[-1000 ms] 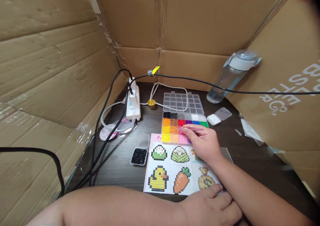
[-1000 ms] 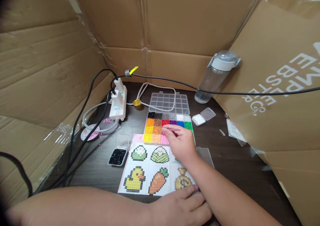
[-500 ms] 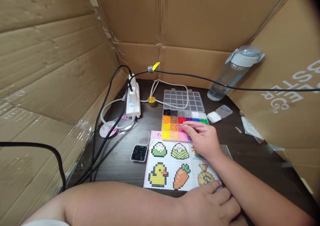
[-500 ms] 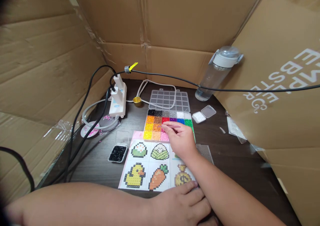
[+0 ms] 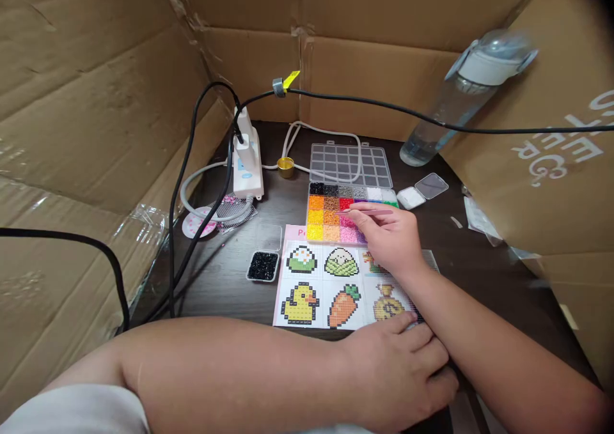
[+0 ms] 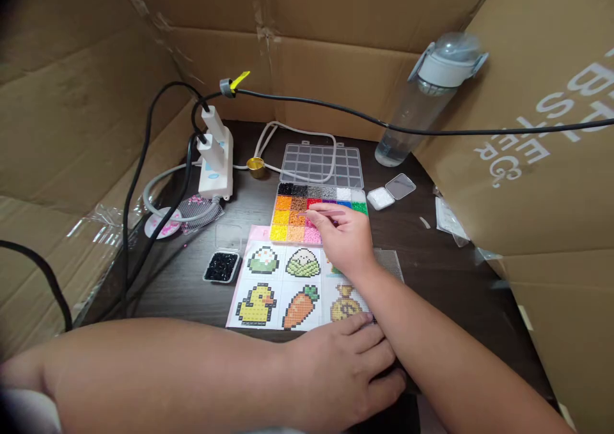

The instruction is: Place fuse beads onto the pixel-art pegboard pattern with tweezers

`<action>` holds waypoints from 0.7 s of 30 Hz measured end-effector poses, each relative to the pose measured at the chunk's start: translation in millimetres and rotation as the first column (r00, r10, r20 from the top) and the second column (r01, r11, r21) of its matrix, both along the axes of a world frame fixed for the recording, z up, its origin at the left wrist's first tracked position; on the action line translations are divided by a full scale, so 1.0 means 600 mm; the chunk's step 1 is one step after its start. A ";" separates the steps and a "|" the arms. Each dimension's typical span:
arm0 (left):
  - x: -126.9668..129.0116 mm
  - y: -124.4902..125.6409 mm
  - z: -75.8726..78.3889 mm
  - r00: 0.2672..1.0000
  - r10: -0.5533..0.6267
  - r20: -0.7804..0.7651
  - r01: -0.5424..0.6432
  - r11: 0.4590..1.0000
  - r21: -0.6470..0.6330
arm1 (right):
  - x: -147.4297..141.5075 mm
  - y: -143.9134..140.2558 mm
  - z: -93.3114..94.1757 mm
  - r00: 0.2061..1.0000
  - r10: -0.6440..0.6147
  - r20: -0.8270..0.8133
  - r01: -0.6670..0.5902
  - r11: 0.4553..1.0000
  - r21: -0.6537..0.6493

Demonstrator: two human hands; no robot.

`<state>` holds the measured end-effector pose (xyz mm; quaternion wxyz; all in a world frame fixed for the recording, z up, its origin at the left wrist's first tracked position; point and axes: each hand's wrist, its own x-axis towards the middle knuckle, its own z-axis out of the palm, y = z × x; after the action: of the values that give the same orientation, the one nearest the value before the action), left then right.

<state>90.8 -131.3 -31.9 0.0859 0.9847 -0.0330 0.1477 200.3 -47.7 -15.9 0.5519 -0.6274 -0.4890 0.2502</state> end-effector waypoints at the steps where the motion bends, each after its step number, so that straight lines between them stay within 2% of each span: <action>1: 0.000 -0.001 -0.001 1.000 0.005 0.002 -0.005 1.000 0.002 | -0.002 0.001 0.000 1.000 0.001 -0.010 -0.001 1.000 0.003; 8: 0.004 -0.005 -0.016 0.998 0.036 0.060 -0.040 0.997 0.064 | -0.010 0.005 0.009 1.000 -0.002 -0.020 0.004 0.996 0.094; 12: 0.006 -0.004 -0.025 0.989 0.051 0.141 -0.071 0.988 0.138 | 0.021 0.004 0.026 0.995 -0.098 0.026 0.092 0.982 0.162; 17: 0.007 0.002 -0.028 0.982 0.032 0.185 -0.072 0.974 0.215 | 0.066 0.000 0.047 0.978 -0.206 0.018 0.200 0.965 0.170; 21: 0.007 0.004 -0.026 0.982 0.020 0.189 -0.059 0.978 0.201 | 0.071 -0.009 0.049 0.973 -0.229 -0.008 0.226 0.952 0.205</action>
<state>94.9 -129.1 -47.6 -0.0229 0.9707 -0.0362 0.2366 242.9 -53.1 13.2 0.6348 -0.6213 -0.4411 0.1283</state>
